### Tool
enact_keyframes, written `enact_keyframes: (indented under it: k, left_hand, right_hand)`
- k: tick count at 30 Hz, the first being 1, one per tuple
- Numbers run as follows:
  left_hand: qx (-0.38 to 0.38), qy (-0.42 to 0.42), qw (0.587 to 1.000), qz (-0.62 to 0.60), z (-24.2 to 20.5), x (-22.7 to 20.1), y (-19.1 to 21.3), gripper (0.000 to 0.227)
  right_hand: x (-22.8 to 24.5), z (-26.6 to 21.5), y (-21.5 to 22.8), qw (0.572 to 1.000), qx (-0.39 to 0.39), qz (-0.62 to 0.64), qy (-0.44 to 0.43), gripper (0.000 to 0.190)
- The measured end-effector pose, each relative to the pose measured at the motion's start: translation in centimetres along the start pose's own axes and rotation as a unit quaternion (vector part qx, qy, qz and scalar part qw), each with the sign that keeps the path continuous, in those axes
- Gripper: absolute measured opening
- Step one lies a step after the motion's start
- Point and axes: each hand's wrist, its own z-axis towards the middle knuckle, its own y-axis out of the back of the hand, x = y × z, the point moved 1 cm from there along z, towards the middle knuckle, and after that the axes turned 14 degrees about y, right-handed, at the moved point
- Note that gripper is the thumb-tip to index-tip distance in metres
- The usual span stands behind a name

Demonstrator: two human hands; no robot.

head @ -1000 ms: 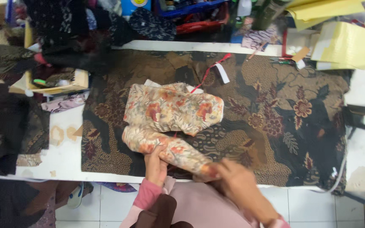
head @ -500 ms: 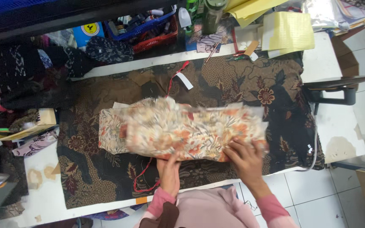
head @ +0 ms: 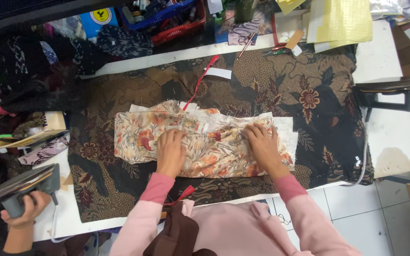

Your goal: The person unfolds a floral-patterned fabric on a table and smooths it out. They then place a long cardboard template on the fabric and adjust its position with assistance from others to align it for cutting.

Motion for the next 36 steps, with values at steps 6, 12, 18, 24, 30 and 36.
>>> enact_keyframes:
  k: [6,12,18,24,30,36]
  left_hand:
    - [0.091,0.006,0.994,0.059,0.7,1.0,0.3,0.035]
    - [0.103,-0.031,0.994,0.029,-1.5,1.4,1.6,0.023]
    - [0.107,-0.107,0.988,-0.033,-6.5,1.5,4.1,0.035]
    - [0.195,-0.131,0.972,0.025,-13.1,2.8,3.9,0.034]
    - [0.198,0.097,0.962,-0.160,-13.6,5.4,2.2,0.022]
    - [0.046,0.147,0.980,-0.127,-9.8,5.1,0.5,0.063]
  right_hand:
    - [-0.6,3.6,0.8,0.997,0.081,-0.009,-0.008,0.051]
    - [0.1,2.8,3.9,0.997,0.046,0.018,0.064,0.030]
    - [3.2,-4.0,8.4,0.980,0.136,0.084,0.121,0.030]
    - [8.6,-10.7,8.2,0.956,0.238,0.133,0.107,0.036]
    - [11.7,-9.7,6.9,0.939,0.285,0.190,0.038,0.040]
    - [14.6,-4.5,5.1,0.863,0.222,0.442,-0.103,0.030]
